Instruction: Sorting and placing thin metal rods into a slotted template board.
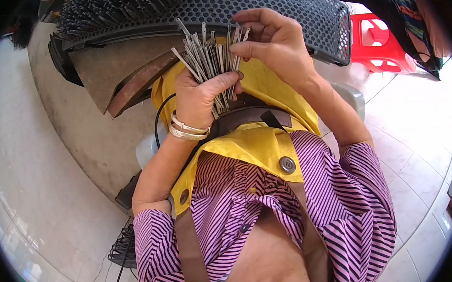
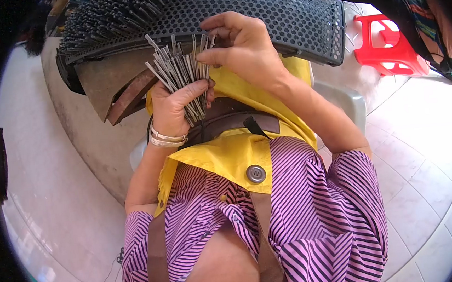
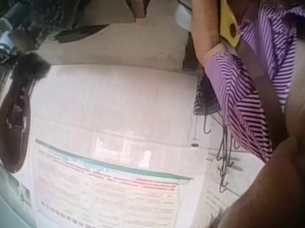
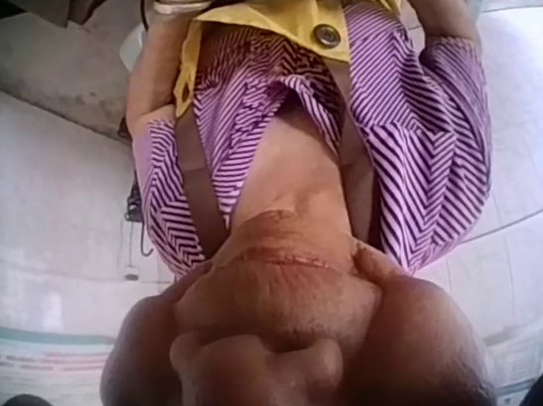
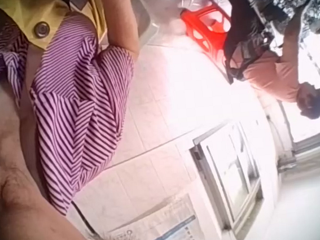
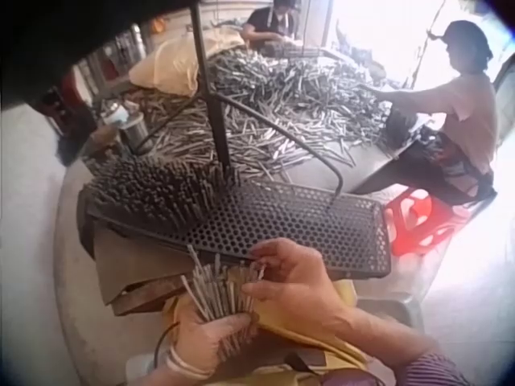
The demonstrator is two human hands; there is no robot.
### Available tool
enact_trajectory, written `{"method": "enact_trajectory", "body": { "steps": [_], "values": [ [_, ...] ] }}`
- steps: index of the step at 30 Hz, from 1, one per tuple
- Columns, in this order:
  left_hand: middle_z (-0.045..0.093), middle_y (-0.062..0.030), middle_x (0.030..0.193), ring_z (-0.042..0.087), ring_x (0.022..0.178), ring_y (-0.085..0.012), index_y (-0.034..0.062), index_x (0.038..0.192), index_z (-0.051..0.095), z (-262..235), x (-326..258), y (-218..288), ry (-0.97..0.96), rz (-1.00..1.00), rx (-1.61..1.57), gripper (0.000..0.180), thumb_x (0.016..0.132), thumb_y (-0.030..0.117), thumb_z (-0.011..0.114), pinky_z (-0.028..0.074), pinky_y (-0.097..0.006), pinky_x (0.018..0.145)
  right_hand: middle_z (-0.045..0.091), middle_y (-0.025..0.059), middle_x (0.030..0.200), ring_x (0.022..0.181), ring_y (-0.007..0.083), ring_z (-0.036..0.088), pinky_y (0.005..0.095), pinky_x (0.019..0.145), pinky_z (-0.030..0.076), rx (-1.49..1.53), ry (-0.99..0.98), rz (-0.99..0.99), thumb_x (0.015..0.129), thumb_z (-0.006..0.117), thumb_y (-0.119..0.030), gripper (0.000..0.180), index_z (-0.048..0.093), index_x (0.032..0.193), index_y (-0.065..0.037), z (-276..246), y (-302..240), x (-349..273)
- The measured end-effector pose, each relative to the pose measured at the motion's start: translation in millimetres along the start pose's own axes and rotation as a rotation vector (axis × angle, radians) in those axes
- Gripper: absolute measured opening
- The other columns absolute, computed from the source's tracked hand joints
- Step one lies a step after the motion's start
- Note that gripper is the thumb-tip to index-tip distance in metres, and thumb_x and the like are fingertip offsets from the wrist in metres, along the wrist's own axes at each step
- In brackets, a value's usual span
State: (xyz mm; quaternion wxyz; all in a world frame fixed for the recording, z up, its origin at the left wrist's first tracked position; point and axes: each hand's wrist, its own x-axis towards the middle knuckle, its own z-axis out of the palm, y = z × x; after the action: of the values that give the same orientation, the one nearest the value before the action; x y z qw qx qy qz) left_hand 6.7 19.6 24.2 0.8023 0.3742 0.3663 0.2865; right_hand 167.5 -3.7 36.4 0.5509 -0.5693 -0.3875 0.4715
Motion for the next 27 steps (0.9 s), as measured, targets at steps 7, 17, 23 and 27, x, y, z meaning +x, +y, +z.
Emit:
{"method": "enact_trajectory", "body": {
  "steps": [7,17,23,27],
  "values": [
    [0.064,-0.008,0.077,0.06,0.057,-0.0144,-0.0013,0.09,0.062,1,0,1,-0.018,-0.01,-0.021,0.015,0.075,-0.001,0.061,0.048,-0.024,0.052,0.062,0.0053,0.078,0.067,0.0099,0.059,0.0199,0.059,0.048,0.242,-0.027,0.238,0.075,0.065,0.0,0.017,0.061,0.092,0.002,-2,-3,-6],
    [0.063,-0.0097,0.073,0.06,0.057,-0.0167,-0.0024,0.082,0.059,-1,7,-7,0.181,0.03,-0.068,0.01,0.074,0.0,0.062,0.048,-0.027,0.049,0.061,0.0107,0.079,0.066,0.0159,0.061,0.0296,0.061,0.055,0.019,0.034,0.118,0.08,0.058,0.0,0.008,0.058,0.085,0.006,-20,-9,-7],
    [0.062,-0.0125,0.07,0.06,0.056,-0.0179,-0.0041,0.08,0.057,-4,7,-9,0.115,-0.1,-0.046,0.009,0.074,0.001,0.061,0.048,-0.028,0.048,0.062,0.0127,0.082,0.069,0.0224,0.063,0.0332,0.063,0.055,0.442,0.158,-0.178,0.083,0.055,-0.003,0.014,0.058,0.093,0.006,-65,-30,51],
    [0.062,-0.0124,0.069,0.06,0.056,-0.0176,-0.004,0.079,0.058,-4,6,-9,0.083,-0.105,-0.048,0.007,0.074,0.001,0.061,0.048,-0.027,0.048,0.063,0.0123,0.08,0.068,0.0194,0.062,0.0304,0.062,0.054,0.311,0.345,-0.384,0.079,0.06,0.001,0.01,0.06,0.088,0.005,-74,0,91]
  ]
}}
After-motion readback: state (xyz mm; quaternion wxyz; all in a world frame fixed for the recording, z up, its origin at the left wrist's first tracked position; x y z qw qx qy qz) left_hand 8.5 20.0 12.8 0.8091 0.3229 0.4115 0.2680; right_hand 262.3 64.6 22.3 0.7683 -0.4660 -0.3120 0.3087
